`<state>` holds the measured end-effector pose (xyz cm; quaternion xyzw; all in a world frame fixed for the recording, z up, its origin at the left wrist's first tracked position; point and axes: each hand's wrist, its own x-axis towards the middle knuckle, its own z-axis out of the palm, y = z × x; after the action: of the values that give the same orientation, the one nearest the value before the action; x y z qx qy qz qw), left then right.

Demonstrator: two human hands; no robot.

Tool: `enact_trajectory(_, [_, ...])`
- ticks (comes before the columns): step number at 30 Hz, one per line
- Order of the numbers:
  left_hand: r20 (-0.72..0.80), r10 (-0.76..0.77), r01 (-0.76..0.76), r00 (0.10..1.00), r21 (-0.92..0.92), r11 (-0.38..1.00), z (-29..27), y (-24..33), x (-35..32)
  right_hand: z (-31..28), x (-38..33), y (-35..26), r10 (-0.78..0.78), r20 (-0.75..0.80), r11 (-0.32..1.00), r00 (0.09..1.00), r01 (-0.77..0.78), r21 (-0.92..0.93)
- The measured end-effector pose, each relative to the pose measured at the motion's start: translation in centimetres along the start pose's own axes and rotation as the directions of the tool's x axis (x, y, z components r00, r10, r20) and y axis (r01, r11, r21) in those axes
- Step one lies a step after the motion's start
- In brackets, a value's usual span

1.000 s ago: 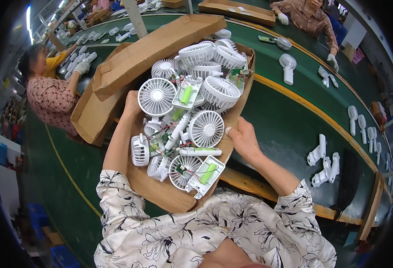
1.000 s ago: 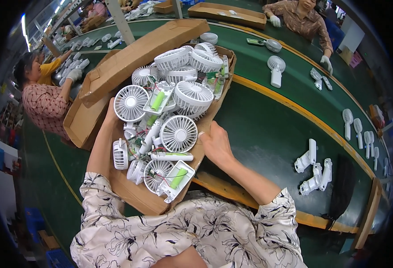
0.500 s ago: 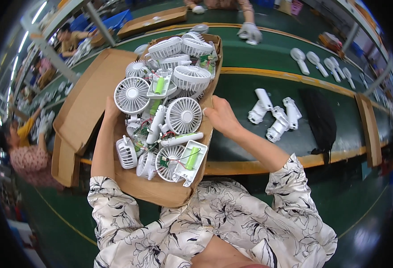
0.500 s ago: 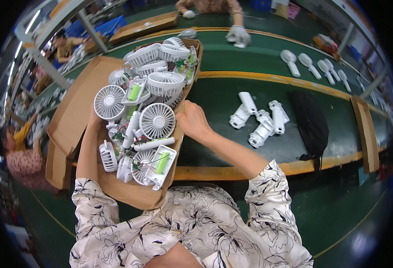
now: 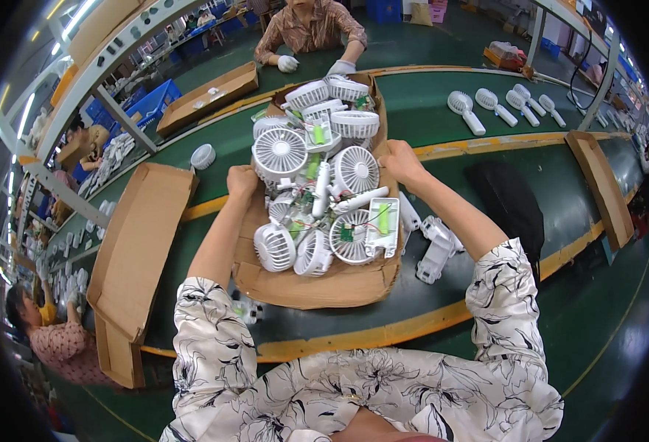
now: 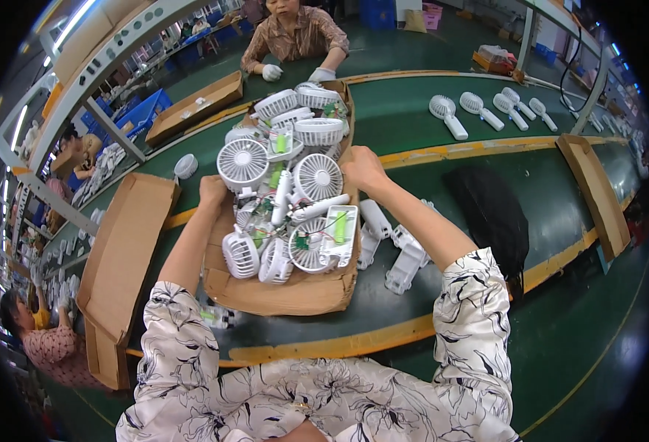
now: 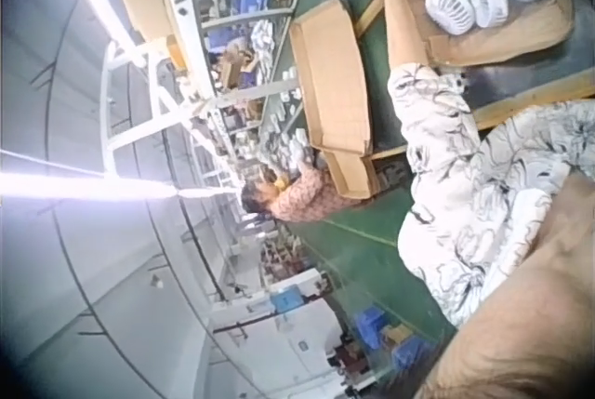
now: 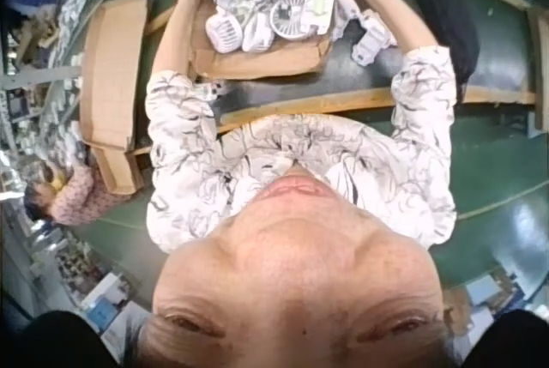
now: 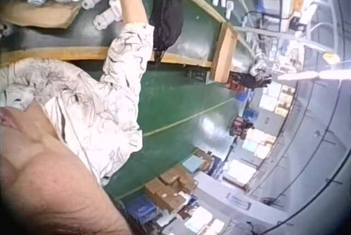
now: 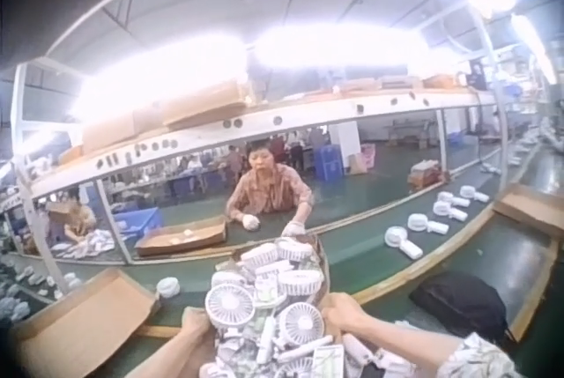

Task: The person assembles portable fans by positioning circuit boards, batteries, and fan heads into plastic handle housings, snapping the casing halves together by hand, and placing the assembled fans onto the conveyor belt.

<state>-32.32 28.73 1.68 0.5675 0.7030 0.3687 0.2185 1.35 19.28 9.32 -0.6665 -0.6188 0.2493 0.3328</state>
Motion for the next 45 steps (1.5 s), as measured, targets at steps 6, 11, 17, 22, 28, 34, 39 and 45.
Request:
enact_trajectory(6, [0.024, -0.006, 0.002, 1.0, 0.166, 0.986, 4.2, 4.9, 3.0, -1.2, 7.3, 6.2, 0.009, 0.043, 0.995, 0.999, -0.013, 0.098])
enact_trajectory(11, [0.017, -0.064, 0.059, 0.998, 0.187, 0.981, 7.6, 8.0, 6.9, -2.8, 13.2, 7.2, 0.017, -0.032, 0.999, 0.999, -0.016, 0.033])
enact_trajectory(17, [0.072, -0.01, -0.01, 0.997, 0.274, 0.962, 14.3, 10.6, 12.5, -4.8, 22.1, 15.8, -0.006, -0.013, 0.999, 1.0, 0.006, 0.051])
enact_trajectory(22, [0.054, -0.089, 0.074, 0.995, 0.233, 0.97, 17.8, 11.9, 15.5, -4.1, 26.7, 17.6, 0.016, -0.026, 0.999, 1.0, -0.015, 0.051])
enact_trajectory(28, [0.149, -0.021, -0.01, 0.989, 0.21, 0.978, 21.3, 11.1, 21.5, -5.3, 32.9, 21.7, -0.163, -0.048, 0.981, 0.986, 0.156, -0.117])
enact_trajectory(34, [0.014, 0.062, -0.064, 0.998, 0.216, 0.974, 17.6, 12.4, 18.4, -5.7, 30.1, 23.1, 0.131, 0.123, 0.984, 0.984, -0.145, 0.108])
enact_trajectory(39, [0.093, 0.322, -0.335, 0.942, 0.25, 0.908, 5.4, 9.9, 6.1, -11.7, 27.6, 25.3, 0.264, -0.099, 0.962, 0.959, -0.27, -0.048])
enact_trajectory(45, [-0.033, 0.065, -0.026, 0.997, 0.678, 0.735, -15.2, -5.1, -6.2, -4.6, 17.5, 12.2, -0.002, -0.084, 0.996, 0.996, 0.01, 0.09])
